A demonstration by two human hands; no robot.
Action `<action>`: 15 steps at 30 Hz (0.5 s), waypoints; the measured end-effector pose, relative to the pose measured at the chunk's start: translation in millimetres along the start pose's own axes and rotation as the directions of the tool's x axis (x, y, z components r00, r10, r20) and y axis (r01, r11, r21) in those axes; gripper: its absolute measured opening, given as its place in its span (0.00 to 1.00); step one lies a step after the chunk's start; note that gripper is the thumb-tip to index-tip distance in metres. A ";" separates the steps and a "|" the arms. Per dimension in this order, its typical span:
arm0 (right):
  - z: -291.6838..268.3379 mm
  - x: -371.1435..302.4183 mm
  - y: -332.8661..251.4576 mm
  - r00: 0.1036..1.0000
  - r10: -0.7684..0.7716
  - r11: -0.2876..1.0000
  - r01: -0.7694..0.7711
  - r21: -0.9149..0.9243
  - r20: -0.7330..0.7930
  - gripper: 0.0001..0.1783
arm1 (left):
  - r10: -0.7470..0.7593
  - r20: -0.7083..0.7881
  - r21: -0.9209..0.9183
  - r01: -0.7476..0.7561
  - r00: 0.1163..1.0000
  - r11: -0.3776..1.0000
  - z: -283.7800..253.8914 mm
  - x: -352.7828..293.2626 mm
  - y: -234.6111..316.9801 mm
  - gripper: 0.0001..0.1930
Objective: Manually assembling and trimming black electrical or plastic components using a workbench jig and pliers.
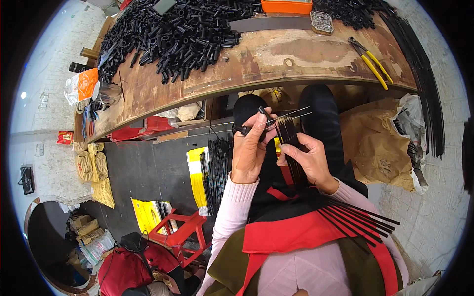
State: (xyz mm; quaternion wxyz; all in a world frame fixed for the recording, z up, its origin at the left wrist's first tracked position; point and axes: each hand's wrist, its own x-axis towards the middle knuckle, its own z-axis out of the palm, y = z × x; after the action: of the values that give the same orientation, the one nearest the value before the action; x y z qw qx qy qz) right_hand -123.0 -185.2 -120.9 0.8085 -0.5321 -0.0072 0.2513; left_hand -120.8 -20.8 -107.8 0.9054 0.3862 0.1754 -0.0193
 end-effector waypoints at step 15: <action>7.3 -1.2 -1.8 0.999 -0.046 0.998 0.045 -0.033 -0.004 0.10 | 0.080 0.008 0.105 -0.080 0.997 0.991 3.0 -3.8 4.0 0.13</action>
State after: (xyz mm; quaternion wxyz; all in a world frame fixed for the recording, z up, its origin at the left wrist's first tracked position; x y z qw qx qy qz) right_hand -125.3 -180.0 -115.9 0.8051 -0.5457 -0.0215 0.2313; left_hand -122.8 -20.5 -101.8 0.8842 0.4398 0.1570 0.0070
